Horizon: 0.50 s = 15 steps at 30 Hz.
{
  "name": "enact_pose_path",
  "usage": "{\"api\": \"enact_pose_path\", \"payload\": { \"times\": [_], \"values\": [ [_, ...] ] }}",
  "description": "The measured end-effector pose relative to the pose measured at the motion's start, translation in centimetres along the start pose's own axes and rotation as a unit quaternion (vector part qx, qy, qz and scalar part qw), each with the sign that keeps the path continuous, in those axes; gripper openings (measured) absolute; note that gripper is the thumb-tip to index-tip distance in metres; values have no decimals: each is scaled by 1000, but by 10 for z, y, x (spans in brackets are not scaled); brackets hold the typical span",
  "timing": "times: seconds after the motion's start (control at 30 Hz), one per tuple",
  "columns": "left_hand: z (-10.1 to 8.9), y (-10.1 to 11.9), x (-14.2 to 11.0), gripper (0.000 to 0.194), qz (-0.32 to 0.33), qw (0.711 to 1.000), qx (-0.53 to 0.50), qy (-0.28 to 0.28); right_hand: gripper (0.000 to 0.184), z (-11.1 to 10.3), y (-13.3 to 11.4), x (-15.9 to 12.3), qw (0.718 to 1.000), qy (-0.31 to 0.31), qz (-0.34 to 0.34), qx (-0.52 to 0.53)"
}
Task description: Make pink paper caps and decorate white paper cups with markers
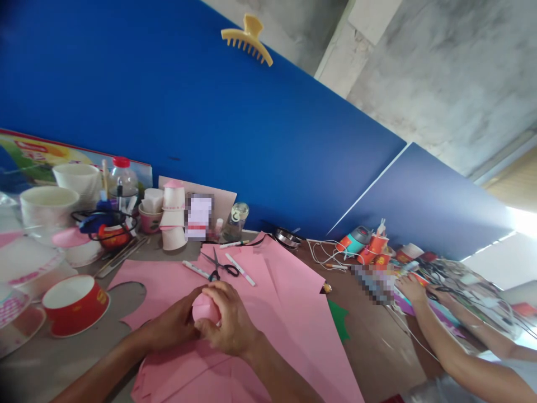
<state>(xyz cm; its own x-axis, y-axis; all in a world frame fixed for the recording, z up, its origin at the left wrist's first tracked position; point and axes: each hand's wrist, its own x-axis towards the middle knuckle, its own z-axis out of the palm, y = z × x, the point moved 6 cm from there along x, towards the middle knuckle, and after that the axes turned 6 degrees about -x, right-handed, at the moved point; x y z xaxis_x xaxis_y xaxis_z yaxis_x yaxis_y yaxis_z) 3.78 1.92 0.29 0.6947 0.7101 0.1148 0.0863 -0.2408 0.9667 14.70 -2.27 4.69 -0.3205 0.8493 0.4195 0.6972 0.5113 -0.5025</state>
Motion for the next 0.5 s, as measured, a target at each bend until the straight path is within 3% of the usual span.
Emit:
{"api": "enact_pose_path", "payload": {
  "times": [0.07, 0.2, 0.33, 0.43, 0.5],
  "values": [
    [-1, -6, 0, 81, -12, 1000, -10, -12, 49, 1, 1, -1, 1000, 2, 8, 5],
    [-2, -16, -1, 86, -36, 999, -9, -7, 61, -2, 4, -4, 999, 8, 12, 29],
    [0, -19, 0, 92, -64, 996, -69, 7, 63, -11, 22, -7, 993, 26, 90, 70],
    [-2, -17, 0, 91, -74, 992, -99, 39, 61, -19, 36, -9, 984, 62, 125, 110],
    [-6, -16, -1, 87, -83, 992, -59, 76, 61, -22, 43, -10, 979, 89, 131, 129]
  ]
}}
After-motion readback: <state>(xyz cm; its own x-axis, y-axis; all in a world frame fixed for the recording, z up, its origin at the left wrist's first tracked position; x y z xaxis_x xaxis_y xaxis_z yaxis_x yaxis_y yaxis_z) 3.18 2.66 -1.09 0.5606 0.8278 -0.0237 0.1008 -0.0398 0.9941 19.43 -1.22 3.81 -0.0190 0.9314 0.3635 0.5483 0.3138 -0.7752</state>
